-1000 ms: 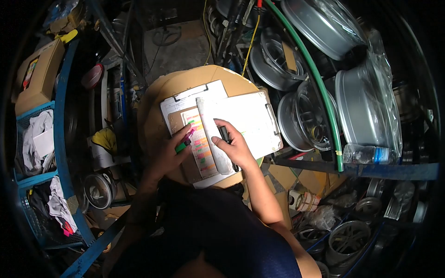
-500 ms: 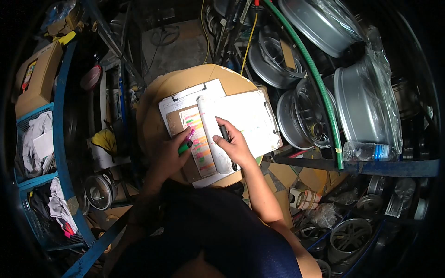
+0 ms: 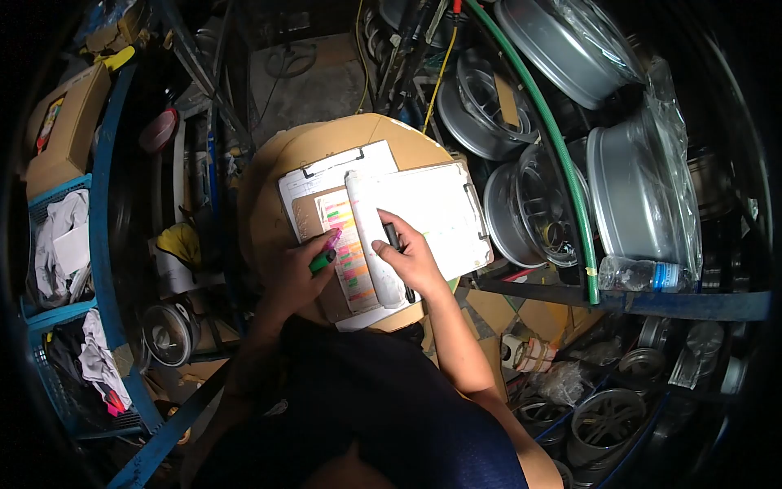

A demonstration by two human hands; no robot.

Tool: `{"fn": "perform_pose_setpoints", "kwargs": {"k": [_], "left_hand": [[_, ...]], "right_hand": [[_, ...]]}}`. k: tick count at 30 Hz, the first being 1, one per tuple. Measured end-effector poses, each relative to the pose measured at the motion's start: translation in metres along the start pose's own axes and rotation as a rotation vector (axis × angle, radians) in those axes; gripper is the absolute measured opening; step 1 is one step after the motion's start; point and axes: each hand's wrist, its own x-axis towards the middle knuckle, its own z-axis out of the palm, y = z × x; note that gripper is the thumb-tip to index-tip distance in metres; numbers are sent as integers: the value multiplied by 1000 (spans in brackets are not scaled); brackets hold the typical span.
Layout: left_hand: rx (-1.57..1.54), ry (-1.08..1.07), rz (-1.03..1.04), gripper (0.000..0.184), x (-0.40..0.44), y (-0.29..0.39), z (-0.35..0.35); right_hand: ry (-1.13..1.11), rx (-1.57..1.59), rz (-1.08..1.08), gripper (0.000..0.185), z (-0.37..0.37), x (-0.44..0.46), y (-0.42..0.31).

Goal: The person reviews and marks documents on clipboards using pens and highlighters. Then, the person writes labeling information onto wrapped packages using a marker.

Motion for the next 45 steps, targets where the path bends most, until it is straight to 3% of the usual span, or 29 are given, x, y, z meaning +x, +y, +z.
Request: {"fn": "perform_pose_setpoints", "kwargs": {"k": [20, 22, 25, 27, 31, 32, 33, 35, 37, 40, 45], "left_hand": [[-77, 37, -79, 38, 4, 7, -11], [-61, 59, -75, 38, 4, 6, -12], [-67, 111, -58, 39, 4, -4, -8], [-136, 121, -54, 40, 3, -7, -7], [-97, 36, -28, 44, 0, -6, -15], [-86, 8, -25, 45, 0, -8, -15], [-76, -19, -20, 47, 0, -9, -16], [-52, -3, 87, 52, 3, 2, -21], [-32, -22, 172, 58, 2, 6, -22], [-44, -105, 254, 72, -1, 5, -21], [45, -164, 249, 73, -4, -1, -14]], "right_hand": [[-5, -41, -55, 46, 1, 1, -1], [-48, -36, 128, 45, 8, -6, -28], [-193, -431, -228, 47, 15, -6, -36], [-103, -482, -301, 46, 16, -8, -39], [456, -617, -70, 40, -25, -8, -61], [607, -859, -135, 44, -46, -10, -51], [674, -937, -17, 48, -69, -13, -38], [679, -1054, 230, 61, -101, -24, -19], [569, -871, 372, 64, -116, -35, -14], [648, -767, 317, 66, -116, -45, 3], [639, -833, 322, 69, -107, -46, -2]]}}
